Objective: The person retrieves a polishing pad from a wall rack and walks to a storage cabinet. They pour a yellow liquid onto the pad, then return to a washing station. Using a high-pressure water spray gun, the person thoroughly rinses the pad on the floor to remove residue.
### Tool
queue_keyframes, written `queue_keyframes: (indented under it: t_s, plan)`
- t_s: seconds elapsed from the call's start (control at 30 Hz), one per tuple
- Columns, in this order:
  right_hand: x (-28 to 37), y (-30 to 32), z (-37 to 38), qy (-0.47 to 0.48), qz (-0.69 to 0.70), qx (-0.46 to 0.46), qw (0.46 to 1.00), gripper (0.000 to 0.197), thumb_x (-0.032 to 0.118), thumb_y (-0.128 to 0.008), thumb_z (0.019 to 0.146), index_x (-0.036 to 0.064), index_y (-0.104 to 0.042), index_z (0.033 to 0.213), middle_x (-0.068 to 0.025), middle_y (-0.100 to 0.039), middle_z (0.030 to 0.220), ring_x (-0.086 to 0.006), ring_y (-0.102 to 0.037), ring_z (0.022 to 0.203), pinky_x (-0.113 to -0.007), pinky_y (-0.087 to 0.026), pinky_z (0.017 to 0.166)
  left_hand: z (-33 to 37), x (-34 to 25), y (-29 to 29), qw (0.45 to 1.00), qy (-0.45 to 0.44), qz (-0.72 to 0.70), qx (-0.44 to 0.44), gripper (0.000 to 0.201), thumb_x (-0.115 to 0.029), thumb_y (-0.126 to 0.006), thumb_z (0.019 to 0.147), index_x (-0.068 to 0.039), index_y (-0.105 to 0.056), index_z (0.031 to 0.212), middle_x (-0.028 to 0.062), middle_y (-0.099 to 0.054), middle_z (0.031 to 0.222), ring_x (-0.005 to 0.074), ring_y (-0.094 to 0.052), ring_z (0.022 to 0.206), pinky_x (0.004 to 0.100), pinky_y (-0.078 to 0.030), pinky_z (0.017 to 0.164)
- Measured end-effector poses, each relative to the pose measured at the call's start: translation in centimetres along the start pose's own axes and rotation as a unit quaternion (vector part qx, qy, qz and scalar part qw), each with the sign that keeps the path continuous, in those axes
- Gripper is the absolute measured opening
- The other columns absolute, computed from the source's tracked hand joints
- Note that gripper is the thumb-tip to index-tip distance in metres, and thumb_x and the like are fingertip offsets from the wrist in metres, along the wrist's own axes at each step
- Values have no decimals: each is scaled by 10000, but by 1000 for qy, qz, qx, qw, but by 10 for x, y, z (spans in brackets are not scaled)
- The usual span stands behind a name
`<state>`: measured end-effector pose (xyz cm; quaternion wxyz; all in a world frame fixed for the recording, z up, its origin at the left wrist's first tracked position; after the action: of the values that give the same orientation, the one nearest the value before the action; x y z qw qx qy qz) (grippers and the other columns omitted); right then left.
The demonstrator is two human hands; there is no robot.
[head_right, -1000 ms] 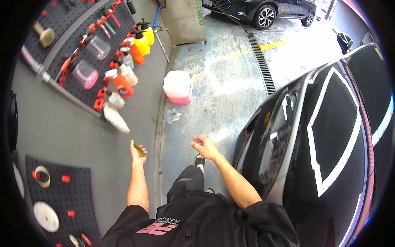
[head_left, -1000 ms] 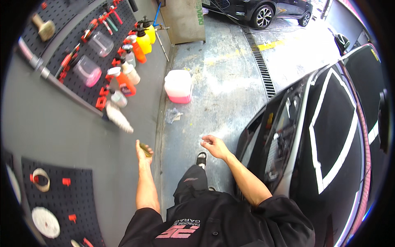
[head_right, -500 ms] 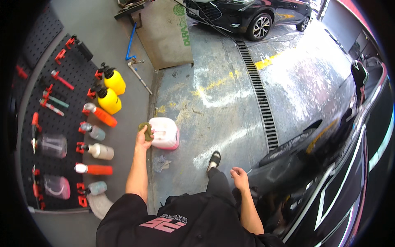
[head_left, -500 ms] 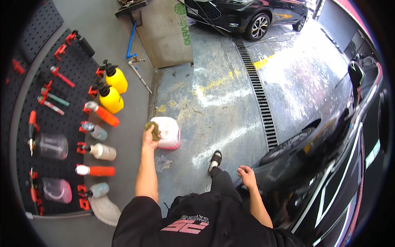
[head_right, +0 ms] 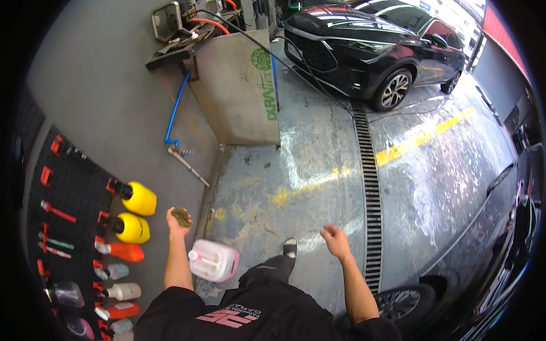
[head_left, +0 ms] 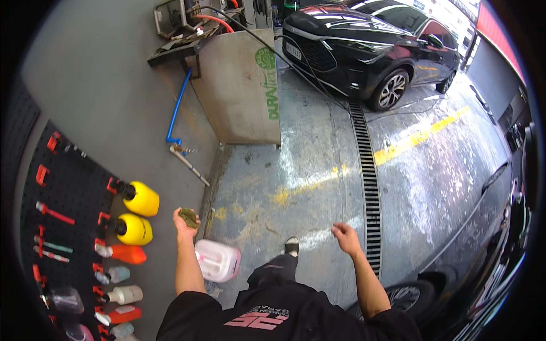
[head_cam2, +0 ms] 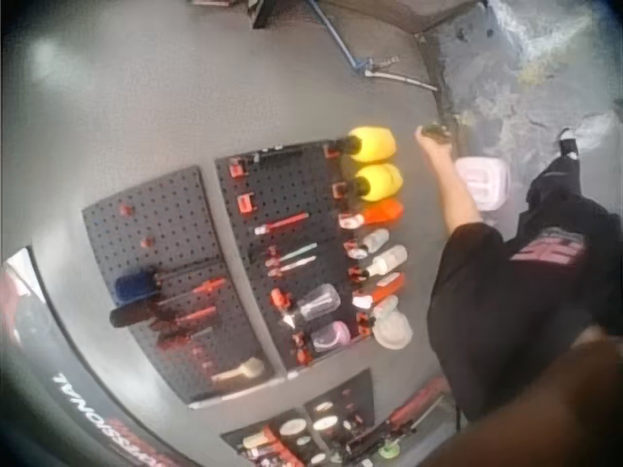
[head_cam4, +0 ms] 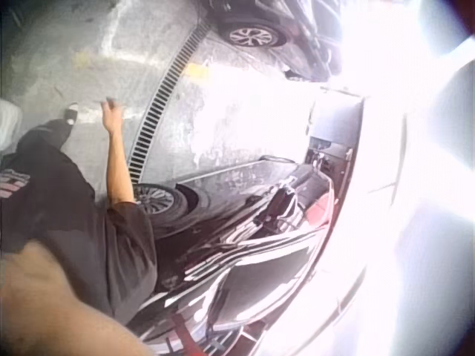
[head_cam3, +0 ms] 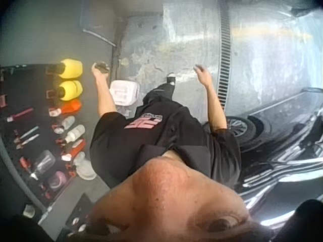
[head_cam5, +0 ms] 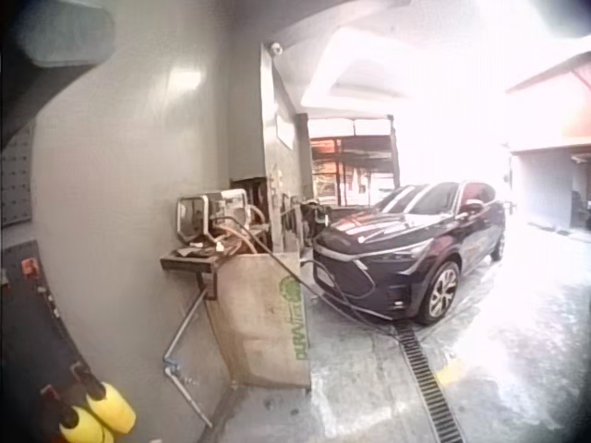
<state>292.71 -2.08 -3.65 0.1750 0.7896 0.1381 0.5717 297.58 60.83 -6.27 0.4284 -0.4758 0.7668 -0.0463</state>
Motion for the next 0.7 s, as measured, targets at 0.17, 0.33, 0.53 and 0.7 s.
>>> queue_keyframes:
  t_s: [0.17,0.33,0.53,0.7]
  plan:
    - [-195,60,70,-120,-183,6,976,373,329,-698,854,-36,-708,933,-179,-713,785,-253,-691,711,-386,-533,684,102,-4,-118,993,-53,75,-78,374,-449,-510,887,-137,-479,682,30,-470,599,209,-453,474,344,-318,435]
    - [-326,127,22,-480,30,-20,876,255,272,-627,879,40,-678,969,-110,-675,756,-262,-615,534,-430,-474,486,158,-33,-185,972,-107,108,-181,364,-450,-519,926,-155,-430,733,28,-465,621,174,-395,453,337,-298,422]
    - [-320,230,242,-510,0,-13,860,221,286,-616,928,93,-693,1005,-112,-703,820,-290,-658,652,-461,-498,565,213,-35,-234,981,-105,-28,-162,419,-555,-645,889,-144,-597,955,42,-600,824,217,-598,746,356,-474,596]
    - [-64,241,675,-104,79,-32,991,240,244,-605,895,12,-656,856,-89,-634,741,-160,-596,648,-345,-528,615,246,-31,-265,962,-141,-37,-230,399,-484,-653,891,-145,-616,1098,66,-655,1005,259,-622,889,430,-509,699]
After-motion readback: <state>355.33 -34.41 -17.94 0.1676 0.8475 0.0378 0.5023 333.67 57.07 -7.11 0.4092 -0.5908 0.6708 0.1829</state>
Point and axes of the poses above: each hand's wrist, its own z-axis towards the middle knuckle, its own y-axis out of the back of the hand, x = y × z, the point moved 8 cm from there along z, towards the middle knuckle
